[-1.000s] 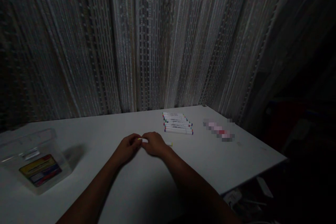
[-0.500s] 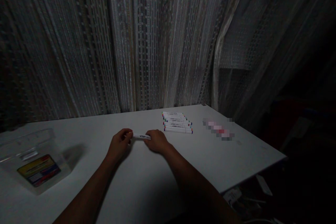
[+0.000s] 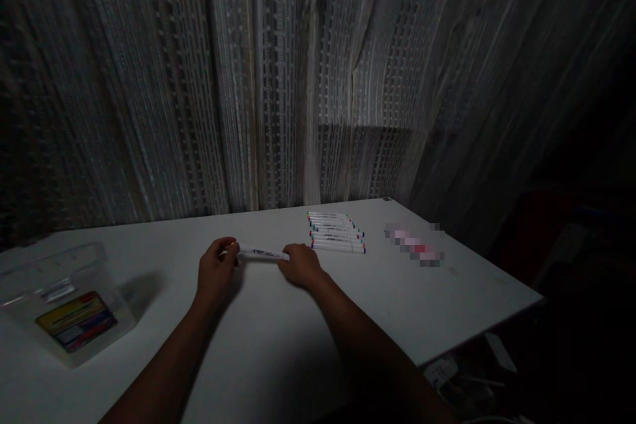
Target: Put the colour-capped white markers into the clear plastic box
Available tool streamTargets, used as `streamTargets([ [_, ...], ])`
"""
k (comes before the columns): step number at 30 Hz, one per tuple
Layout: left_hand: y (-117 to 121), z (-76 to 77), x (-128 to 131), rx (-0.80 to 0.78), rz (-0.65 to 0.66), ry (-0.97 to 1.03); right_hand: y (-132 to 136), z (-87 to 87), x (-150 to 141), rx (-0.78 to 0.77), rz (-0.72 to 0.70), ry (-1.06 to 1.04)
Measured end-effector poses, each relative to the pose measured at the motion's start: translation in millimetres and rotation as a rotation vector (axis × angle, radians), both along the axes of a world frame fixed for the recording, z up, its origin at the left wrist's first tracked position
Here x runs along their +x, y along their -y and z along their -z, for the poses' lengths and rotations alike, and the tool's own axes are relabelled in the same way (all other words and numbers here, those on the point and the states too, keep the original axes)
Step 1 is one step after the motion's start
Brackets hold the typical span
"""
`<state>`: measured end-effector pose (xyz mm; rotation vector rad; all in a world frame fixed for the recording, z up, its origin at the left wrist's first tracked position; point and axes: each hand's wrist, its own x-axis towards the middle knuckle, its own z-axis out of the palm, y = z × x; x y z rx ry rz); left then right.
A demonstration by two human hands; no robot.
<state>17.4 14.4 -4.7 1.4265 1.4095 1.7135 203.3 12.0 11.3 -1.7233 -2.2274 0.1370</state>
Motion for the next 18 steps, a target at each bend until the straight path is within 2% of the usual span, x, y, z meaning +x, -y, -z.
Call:
streamTargets([
  [6,0.8,-2.5,-1.0,-0.010,-0.037,0.039,-1.4,3.0,2.0,0.027,0.031,-0.011],
  [12,1.9,-5.1,1.1,-0.004,-0.033,0.081,-1.4,1.7,3.1,-0.009,0.050,-0.011],
  [18,3.0,-4.2,5.5,-0.014,0.025,0.036,0.9,0.7,0.7,-0.066,-0.069,0.006],
])
